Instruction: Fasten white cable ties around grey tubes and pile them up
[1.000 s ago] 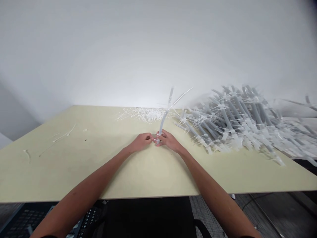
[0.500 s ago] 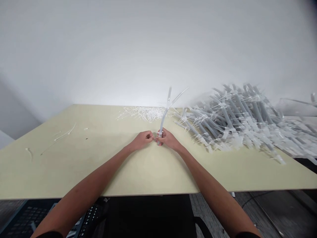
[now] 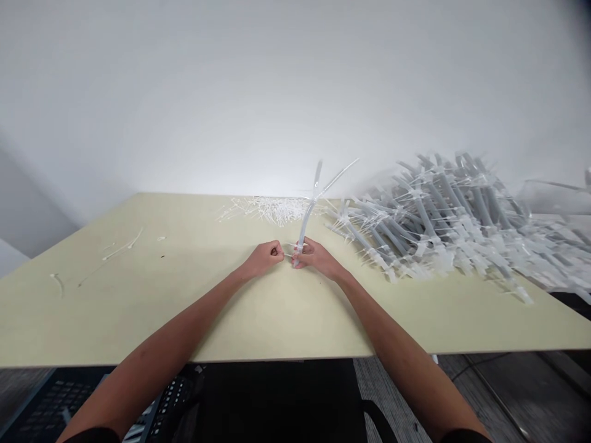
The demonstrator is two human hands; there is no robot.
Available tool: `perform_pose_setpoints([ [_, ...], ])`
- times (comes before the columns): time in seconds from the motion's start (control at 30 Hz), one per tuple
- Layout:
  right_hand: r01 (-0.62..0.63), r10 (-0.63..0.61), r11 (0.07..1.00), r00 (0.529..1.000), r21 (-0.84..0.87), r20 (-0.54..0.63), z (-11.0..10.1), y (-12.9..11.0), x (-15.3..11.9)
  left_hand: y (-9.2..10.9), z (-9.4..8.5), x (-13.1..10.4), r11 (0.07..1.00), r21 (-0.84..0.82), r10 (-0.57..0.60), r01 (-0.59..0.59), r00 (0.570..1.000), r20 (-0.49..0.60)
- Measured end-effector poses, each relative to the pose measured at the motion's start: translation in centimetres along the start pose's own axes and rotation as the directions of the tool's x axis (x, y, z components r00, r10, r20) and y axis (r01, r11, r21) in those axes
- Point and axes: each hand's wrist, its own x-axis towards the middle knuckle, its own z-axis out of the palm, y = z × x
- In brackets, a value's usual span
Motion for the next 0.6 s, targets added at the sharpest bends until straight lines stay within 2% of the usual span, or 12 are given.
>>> perform_pose_setpoints([
  [0.13, 0.015, -0.015, 0.997, 1.000, 0.078, -0.005, -0.09, -0.63, -0.18, 0.14, -0.11, -0.21, 0.994, -0.099, -0.042, 0.043, 0.999, 0.015],
  [0.27, 0.064, -0.062, 0.997, 0.996, 0.035, -0.061, -0.34, -0.38, 0.24, 0.59, 0.10, -0.36, 0.973, -0.221, -0.045, 0.060, 0.996, 0.071],
  [0.4, 0.106, -0.111, 0.993, 0.989, -0.054, -0.094, -0.26, -0.07, 0.56, 0.77, 0.51, -0.23, 0.968, -0.247, -0.026, 0.055, 0.993, 0.119],
  [0.6, 0.107, -0.116, 0.991, 0.986, -0.074, -0.116, 0.18, -0.31, 0.58, 0.36, 0.82, 0.00, 0.971, -0.232, -0.034, 0.054, 0.995, 0.090],
])
